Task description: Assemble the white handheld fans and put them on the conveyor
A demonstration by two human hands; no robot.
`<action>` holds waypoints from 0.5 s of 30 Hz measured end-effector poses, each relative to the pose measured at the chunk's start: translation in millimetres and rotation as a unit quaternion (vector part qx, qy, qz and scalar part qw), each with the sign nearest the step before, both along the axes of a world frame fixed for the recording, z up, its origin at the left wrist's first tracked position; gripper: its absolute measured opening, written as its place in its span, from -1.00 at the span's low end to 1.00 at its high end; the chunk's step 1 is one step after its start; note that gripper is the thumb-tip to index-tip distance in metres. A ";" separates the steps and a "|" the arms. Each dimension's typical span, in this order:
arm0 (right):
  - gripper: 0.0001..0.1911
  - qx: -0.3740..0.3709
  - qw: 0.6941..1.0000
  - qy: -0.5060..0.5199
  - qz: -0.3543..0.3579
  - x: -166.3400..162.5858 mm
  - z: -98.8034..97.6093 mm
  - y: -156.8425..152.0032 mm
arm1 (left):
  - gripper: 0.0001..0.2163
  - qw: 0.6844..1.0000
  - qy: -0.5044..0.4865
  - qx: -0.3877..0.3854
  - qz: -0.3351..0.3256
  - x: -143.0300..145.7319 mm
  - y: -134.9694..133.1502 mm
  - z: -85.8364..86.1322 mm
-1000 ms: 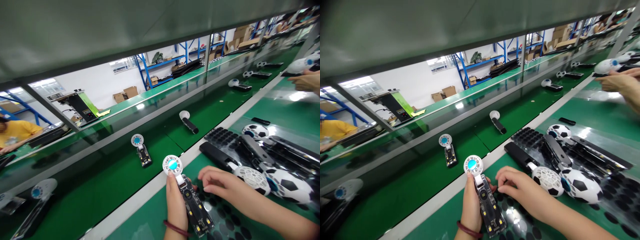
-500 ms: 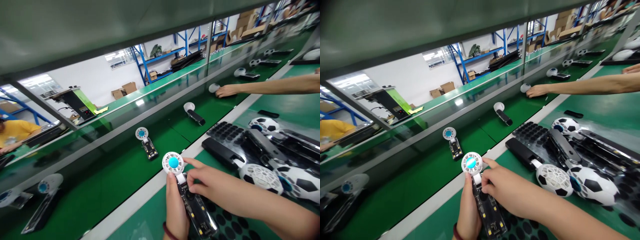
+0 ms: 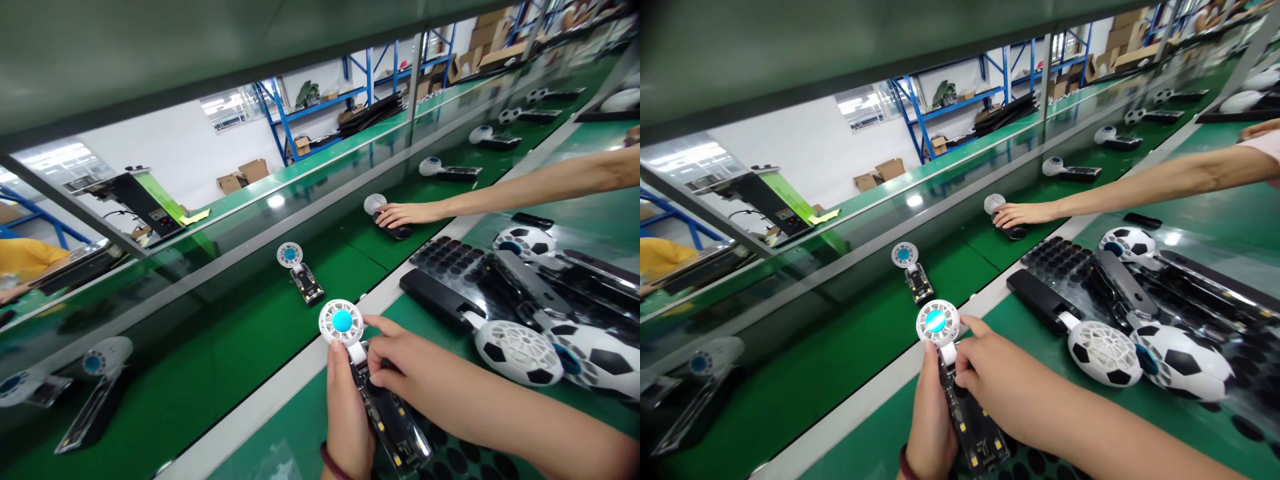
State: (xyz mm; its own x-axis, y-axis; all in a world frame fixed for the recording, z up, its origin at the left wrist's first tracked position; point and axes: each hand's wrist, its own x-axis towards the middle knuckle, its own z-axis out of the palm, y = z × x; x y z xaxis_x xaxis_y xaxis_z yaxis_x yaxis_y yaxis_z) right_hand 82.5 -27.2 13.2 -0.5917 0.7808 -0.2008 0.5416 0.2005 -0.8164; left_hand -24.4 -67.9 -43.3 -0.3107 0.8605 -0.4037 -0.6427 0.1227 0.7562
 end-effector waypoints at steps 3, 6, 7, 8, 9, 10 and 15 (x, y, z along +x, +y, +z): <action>-0.82 -0.007 1.000 -0.005 -0.004 -0.2 -3.1 -1.1 | -0.59 1.000 -0.010 0.012 -0.024 -0.5 -1.5 -1.4; -0.83 -0.007 1.000 -0.010 -0.005 -0.1 -4.7 -1.5 | -0.61 1.000 -0.001 0.014 -0.022 -1.2 -2.4 -1.4; -0.83 -0.004 1.000 -0.012 -0.006 -0.3 -4.8 -1.6 | -0.61 1.000 0.001 0.013 -0.022 -1.4 -2.2 -1.0; -0.84 -0.002 1.000 -0.015 -0.007 -0.7 -4.6 -1.8 | -0.61 1.000 0.001 0.013 -0.022 -1.4 -1.9 -0.6; -0.84 -0.001 1.000 -0.021 -0.009 -1.2 -4.1 -2.2 | -0.61 1.000 0.000 0.012 -0.022 -1.4 -1.5 -0.2; -0.84 -0.001 0.999 -0.029 -0.012 -2.0 -3.6 -2.7 | -0.60 1.000 -0.001 0.010 -0.020 -1.4 -1.1 -0.1; -0.82 0.036 0.997 -0.071 -0.014 -6.9 -0.5 -5.5 | -0.63 1.000 -0.006 0.012 -0.018 -2.0 0.4 -2.6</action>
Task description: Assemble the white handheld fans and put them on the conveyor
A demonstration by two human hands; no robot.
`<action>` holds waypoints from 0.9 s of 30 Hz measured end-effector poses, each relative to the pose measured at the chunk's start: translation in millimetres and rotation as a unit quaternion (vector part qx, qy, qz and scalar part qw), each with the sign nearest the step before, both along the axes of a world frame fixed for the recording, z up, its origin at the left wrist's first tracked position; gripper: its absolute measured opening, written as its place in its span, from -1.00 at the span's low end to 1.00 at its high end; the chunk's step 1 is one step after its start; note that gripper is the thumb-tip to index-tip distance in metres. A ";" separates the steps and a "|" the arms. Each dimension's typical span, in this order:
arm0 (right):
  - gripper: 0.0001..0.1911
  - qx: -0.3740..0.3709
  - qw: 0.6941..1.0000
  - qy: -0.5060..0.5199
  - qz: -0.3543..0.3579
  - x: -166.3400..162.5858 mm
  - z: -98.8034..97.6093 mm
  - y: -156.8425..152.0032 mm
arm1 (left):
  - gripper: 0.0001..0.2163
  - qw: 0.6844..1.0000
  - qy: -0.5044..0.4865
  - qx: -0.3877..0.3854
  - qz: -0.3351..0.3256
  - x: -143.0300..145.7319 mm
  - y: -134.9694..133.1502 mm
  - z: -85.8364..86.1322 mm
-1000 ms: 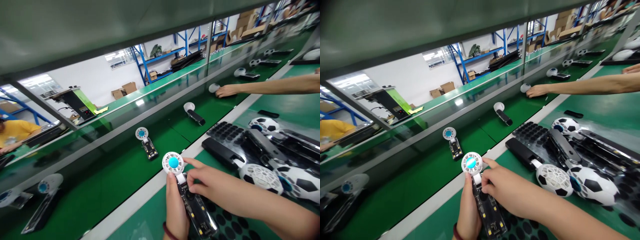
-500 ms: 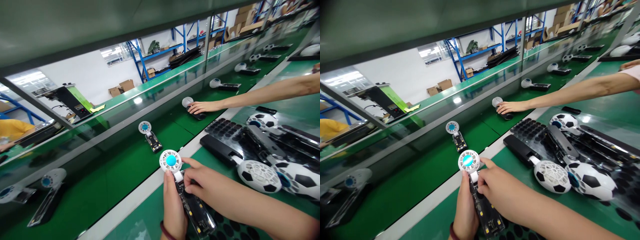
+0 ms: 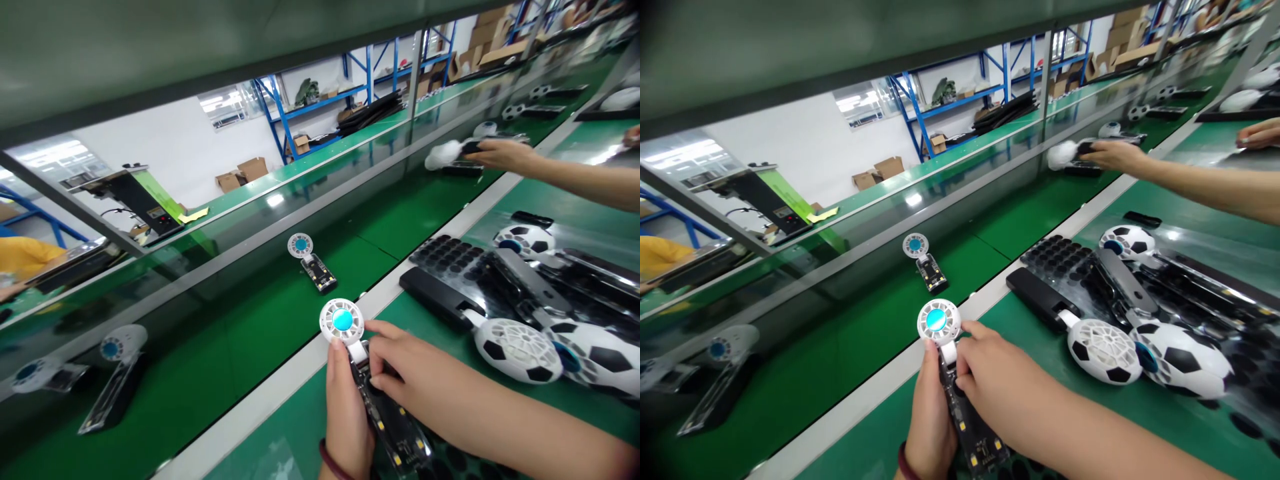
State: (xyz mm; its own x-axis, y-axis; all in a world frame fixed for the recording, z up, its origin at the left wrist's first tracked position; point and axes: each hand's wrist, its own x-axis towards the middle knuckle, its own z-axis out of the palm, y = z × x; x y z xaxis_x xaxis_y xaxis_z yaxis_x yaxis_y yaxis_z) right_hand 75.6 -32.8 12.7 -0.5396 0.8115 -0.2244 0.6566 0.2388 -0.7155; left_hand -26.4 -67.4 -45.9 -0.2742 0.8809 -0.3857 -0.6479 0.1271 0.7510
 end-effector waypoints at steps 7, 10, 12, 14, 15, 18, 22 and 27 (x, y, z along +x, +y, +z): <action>-0.72 0.018 0.997 0.007 -0.074 8.6 -5.8 -1.0 | -0.65 1.000 -0.029 -0.005 -0.010 0.7 -1.3 1.8; -0.68 -0.139 0.981 0.121 -0.052 17.0 -14.3 -8.6 | -0.65 1.000 -0.002 0.001 -0.014 1.1 -3.8 6.0; -0.64 -0.169 0.969 0.178 -0.026 19.9 -19.7 -14.4 | -0.65 0.997 0.077 0.016 0.002 0.7 -6.7 8.1; -0.62 -0.143 0.964 0.217 -0.047 20.2 -23.6 -17.5 | -0.66 0.988 0.150 0.030 0.016 1.4 -10.0 8.4; -0.63 -0.127 0.961 0.238 -0.069 19.7 -24.8 -17.6 | -0.61 0.986 0.162 0.029 0.012 2.6 -11.5 7.4; -0.65 -0.090 0.944 0.299 -0.108 18.9 -25.7 -13.6 | -0.35 0.991 0.131 0.004 -0.001 8.8 -13.2 0.4; -0.59 -0.060 0.943 0.318 -0.074 22.3 -24.6 -8.2 | -0.26 0.990 0.137 0.008 0.034 9.8 -7.2 -4.3; -0.65 0.073 0.958 0.249 -0.121 29.0 -31.8 -2.6 | -0.49 0.989 0.146 0.010 0.012 -11.6 -2.4 16.9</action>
